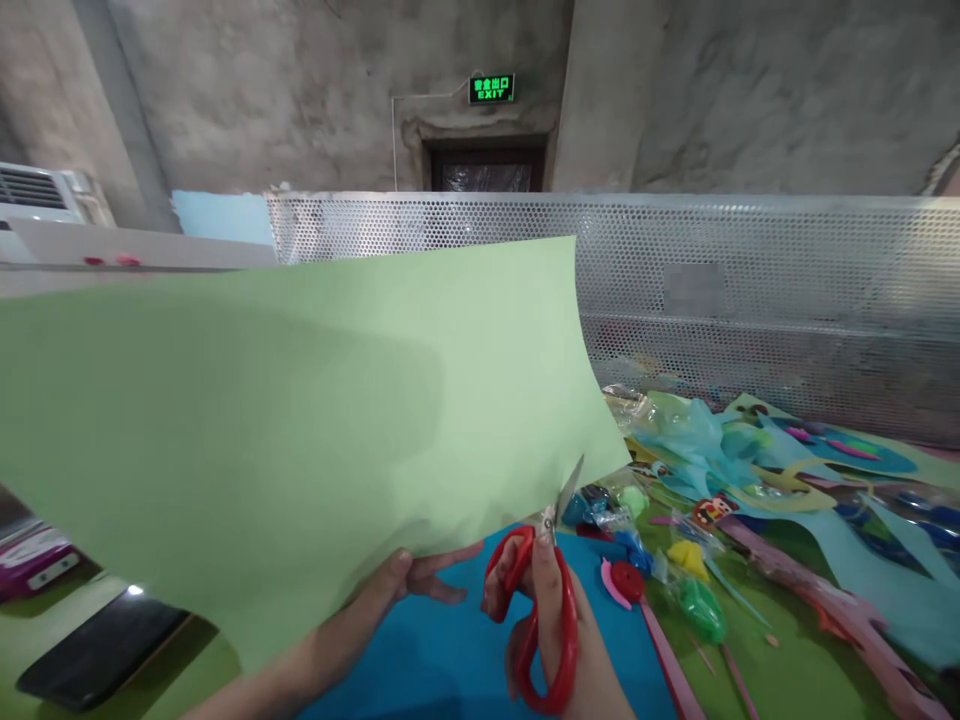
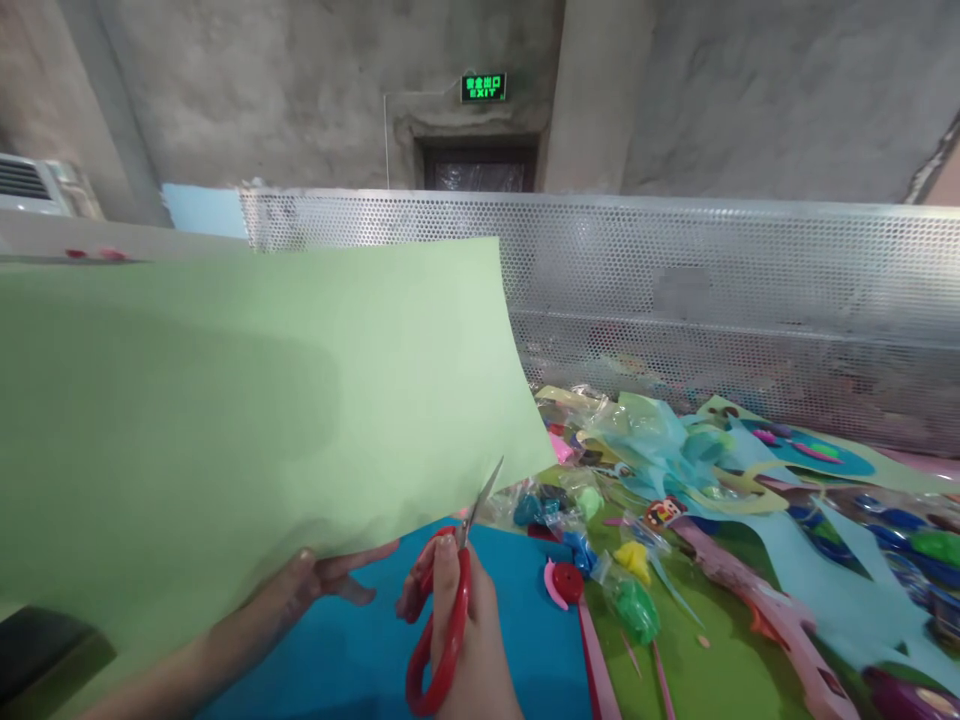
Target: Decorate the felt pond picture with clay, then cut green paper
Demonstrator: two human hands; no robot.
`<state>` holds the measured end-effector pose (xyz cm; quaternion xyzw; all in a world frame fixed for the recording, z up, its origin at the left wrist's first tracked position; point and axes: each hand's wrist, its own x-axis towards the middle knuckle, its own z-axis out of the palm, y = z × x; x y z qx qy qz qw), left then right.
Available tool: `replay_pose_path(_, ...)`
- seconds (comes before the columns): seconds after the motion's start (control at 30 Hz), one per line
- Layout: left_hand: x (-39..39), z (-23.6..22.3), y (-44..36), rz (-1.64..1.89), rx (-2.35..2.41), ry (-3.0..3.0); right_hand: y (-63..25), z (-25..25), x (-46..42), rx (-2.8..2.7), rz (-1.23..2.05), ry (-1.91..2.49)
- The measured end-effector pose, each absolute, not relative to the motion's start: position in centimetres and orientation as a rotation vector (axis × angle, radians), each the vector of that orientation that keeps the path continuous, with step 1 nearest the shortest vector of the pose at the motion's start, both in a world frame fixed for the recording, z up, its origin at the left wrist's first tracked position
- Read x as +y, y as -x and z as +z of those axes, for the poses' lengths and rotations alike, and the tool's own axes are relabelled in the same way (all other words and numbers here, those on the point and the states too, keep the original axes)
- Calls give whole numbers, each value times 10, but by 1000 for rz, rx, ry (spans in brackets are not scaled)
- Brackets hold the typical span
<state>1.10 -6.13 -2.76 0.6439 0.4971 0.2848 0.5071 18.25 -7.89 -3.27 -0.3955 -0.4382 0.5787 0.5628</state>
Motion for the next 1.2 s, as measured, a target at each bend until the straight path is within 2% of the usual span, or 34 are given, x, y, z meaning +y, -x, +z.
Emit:
replay_pose_path(0.27, -58, -33, -12, 757, 1192, -1538, -183, -28, -77, -975, 1321, 913)
replay_pose_path(0.5, -50, -25, -20, 889, 1083, -1271, -182, -26, -81, -975, 1336, 930)
replay_pose_path(1.2, -60, -35, -20, 857, 1207, -1438, -188, -25, -70, -939, 1279, 843)
